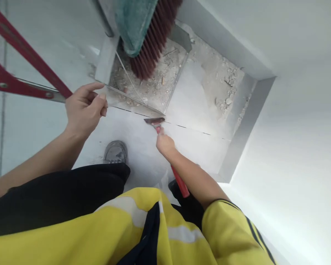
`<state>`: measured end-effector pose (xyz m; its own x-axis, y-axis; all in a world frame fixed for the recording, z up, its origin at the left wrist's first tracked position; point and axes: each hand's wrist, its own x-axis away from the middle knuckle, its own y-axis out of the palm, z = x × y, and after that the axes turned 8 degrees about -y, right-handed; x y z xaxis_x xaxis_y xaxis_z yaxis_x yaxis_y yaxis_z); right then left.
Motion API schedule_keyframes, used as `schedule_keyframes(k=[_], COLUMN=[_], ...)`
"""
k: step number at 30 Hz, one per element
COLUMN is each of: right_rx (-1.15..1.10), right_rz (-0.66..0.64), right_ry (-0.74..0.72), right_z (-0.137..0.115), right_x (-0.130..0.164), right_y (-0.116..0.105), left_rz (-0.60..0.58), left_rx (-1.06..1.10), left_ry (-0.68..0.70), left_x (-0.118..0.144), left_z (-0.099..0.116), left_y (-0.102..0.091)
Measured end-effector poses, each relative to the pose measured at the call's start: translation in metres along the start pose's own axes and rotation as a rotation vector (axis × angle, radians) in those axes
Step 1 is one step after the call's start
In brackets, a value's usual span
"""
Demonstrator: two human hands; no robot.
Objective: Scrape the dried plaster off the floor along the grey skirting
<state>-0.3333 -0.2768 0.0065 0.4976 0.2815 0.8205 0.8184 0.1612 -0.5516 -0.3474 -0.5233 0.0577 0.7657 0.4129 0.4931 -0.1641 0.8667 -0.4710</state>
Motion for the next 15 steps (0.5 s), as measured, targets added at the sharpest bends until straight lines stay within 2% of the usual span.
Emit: schedule_keyframes(k=[2,4,7,10,12,15], right_rx=[-0.062,-0.122,-0.205,-0.316,-0.409,-0.515], right_rz=[0.054,0.081,0.069,0.099,0.177,0.262], right_ry=[0.028,0.082,0.22,0.367,0.455,0.56], right_z=[-0.005,0.003,0.029,0.07,0.107,0.163], right_x=[-0.009,-0.002,0.025,0.039,0.031,0.009], right_y=[-0.006,0.001,0.03,0.05,0.043,0.007], left_rz=[0.022,0.02,-0.005,-0.072,-0.116,-0.152], left_rx=[0.079,0.141,0.144,0.147,0.14,0.099], left_ry=[0.064,0.091,0.084,0.11,0.134,0.135], left_x=[0.003,0.004,0.003,0.001,0.002,0.005], left_z=[0.001,0.0,0.001,0.008,0.014,0.019], left_y=[0.009,0.017,0.028,0.037,0.041,0.044])
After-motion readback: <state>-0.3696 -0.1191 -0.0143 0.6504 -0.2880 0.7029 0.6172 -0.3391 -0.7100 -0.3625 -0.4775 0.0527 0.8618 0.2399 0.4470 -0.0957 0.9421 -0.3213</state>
